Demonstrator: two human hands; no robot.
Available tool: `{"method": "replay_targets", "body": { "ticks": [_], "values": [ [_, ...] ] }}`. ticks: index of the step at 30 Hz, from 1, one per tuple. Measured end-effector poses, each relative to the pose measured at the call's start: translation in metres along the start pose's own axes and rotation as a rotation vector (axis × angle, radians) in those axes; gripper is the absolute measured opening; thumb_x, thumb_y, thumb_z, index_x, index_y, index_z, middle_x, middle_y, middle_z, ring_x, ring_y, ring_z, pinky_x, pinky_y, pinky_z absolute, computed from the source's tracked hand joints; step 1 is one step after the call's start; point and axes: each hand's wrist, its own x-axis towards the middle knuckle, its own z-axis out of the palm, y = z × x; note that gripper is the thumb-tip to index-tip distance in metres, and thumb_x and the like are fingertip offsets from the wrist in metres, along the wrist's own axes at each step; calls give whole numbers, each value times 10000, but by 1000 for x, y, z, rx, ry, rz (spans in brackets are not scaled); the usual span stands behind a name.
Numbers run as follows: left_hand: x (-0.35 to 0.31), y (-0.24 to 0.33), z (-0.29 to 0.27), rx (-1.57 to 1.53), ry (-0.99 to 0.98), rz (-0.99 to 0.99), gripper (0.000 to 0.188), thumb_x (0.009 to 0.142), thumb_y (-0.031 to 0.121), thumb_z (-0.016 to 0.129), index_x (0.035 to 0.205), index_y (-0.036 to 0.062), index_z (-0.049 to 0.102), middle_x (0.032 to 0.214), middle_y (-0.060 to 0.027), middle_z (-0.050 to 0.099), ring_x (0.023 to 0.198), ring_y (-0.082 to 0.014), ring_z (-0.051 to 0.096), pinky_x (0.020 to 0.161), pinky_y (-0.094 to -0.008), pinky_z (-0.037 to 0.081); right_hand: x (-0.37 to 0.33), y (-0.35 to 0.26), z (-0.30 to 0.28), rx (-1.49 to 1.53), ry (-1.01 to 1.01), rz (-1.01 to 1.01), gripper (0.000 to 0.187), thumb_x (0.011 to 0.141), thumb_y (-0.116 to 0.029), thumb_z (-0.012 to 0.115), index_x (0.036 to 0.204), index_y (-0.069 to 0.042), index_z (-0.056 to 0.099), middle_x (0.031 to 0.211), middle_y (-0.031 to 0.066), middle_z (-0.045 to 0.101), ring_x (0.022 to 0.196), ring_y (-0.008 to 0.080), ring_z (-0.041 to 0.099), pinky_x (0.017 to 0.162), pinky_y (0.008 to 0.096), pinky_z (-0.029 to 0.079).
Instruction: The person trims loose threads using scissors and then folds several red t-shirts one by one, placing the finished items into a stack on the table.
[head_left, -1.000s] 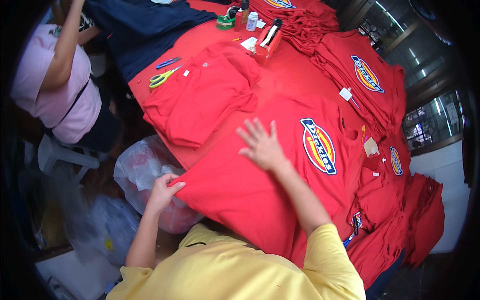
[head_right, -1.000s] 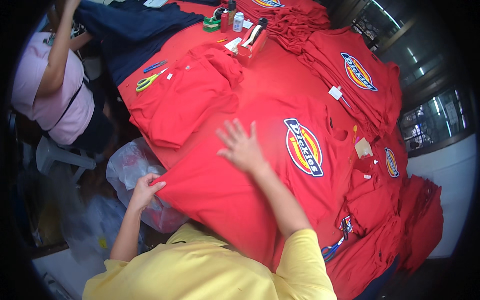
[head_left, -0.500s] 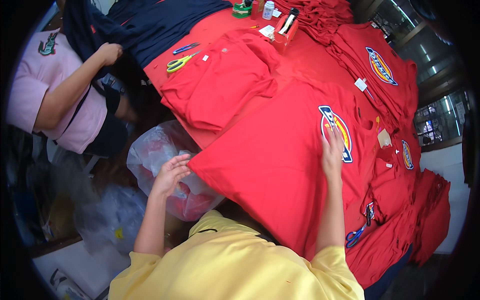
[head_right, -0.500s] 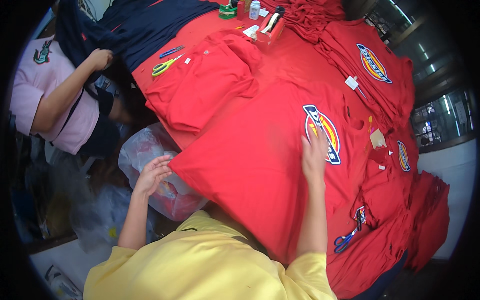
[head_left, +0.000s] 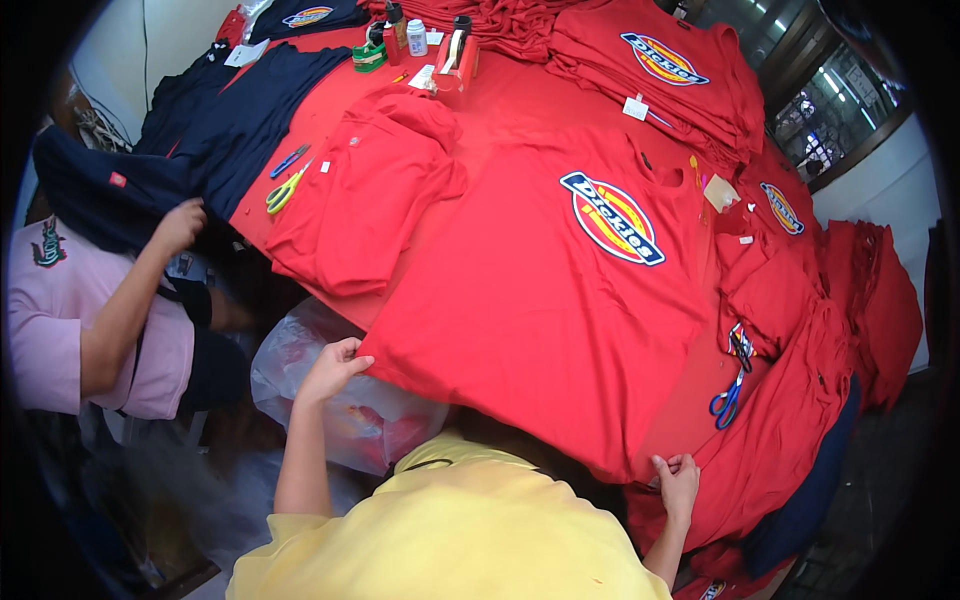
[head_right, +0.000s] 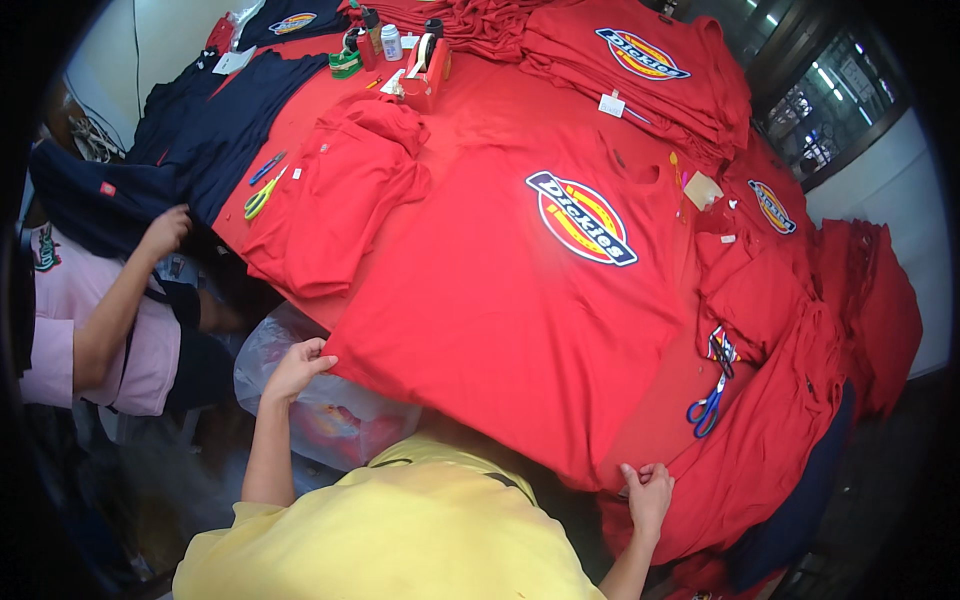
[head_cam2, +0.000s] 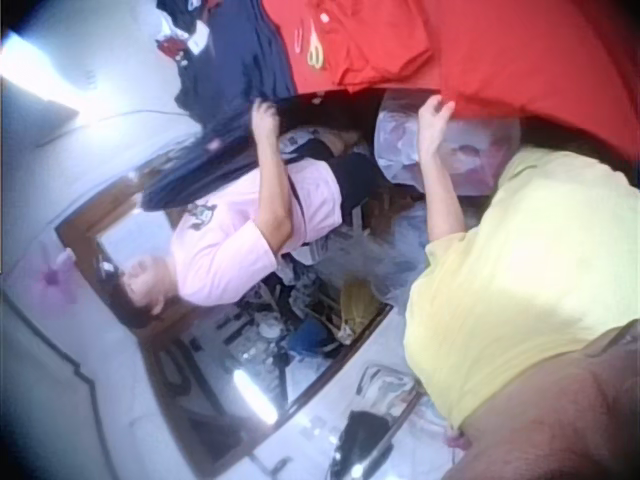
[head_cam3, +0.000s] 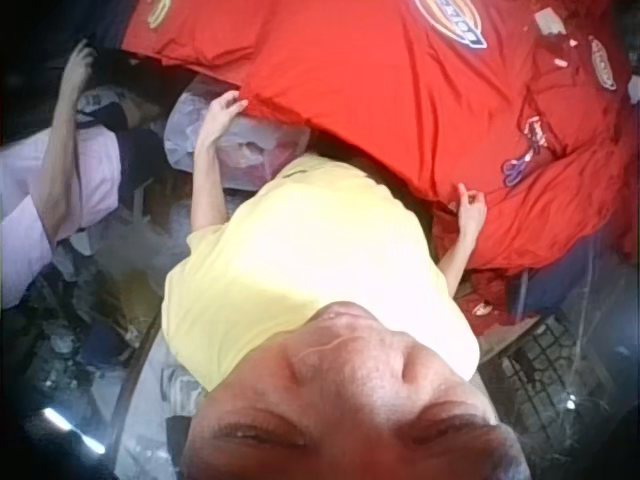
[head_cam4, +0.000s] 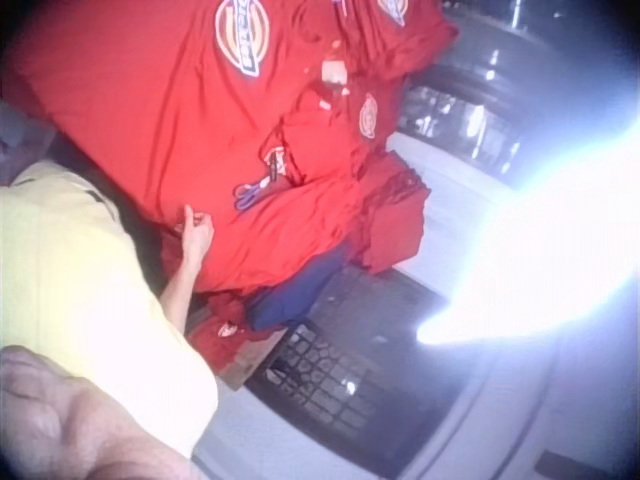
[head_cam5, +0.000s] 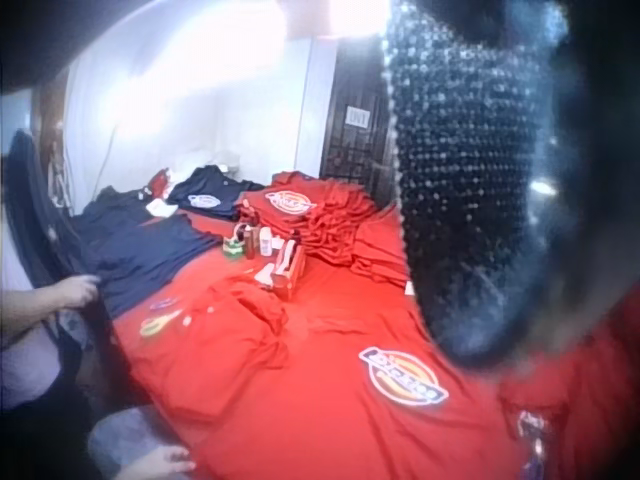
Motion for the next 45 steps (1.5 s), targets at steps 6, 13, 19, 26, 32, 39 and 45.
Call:
{"method": "replay_targets", "body": {
  "ticks": [6,13,19,26,32,39,45],
  "values": [
    [-10,-25,2,-526,18,-42,211,884,87,646,1086,61,591,1061,-71,662,958,-179,642,896,-370,502,-4,25,15,-31,294,-105,393,742,-224,797,956,11,566,875,148,580,873,322,531,806,436,441],
    [-16,-51,38,-999,26,-146,262,932,202,599,1161,79,567,1152,-99,639,1033,-260,619,1025,-453,414,-10,31,2,-39,122,-128,286,780,-129,732,985,-5,575,979,174,579,987,369,528,873,452,424],
    [-12,-62,42,-762,183,68,167,925,236,633,1031,106,629,1017,-53,684,944,-200,635,915,-397,463,-56,26,13,253,143,-202,178,872,-128,625,831,46,617,775,191,636,763,340,627,716,437,474],
    [-7,-67,28,-846,62,51,351,918,286,642,1208,100,574,1199,-56,620,1129,-217,554,1005,-385,401,-75,81,70,282,-162,-47,607,889,-347,625,1319,58,486,1277,252,557,1082,357,616,940,415,466],
    [0,-54,29,-869,90,38,429,945,328,606,1289,90,510,1269,-58,570,1170,-214,518,1026,-369,378,-78,77,99,1053,-103,130,462,854,-236,715,1192,53,589,1125,135,654,1030,211,614,901,324,472],
    [-14,-38,30,-795,132,185,380,938,294,628,1249,96,536,1228,-58,599,1132,-204,558,979,-360,424,-85,32,90,1498,-62,8,100,896,-101,656,953,-21,643,865,-3,646,765,58,572,693,217,439],
    [-82,-44,43,-594,14,57,343,953,200,591,1263,71,520,1132,-75,659,974,-216,658,863,-369,508,-114,86,61,1466,-39,160,113,928,-107,617,835,-43,607,797,-8,613,731,58,564,679,239,458]
  ]
}}
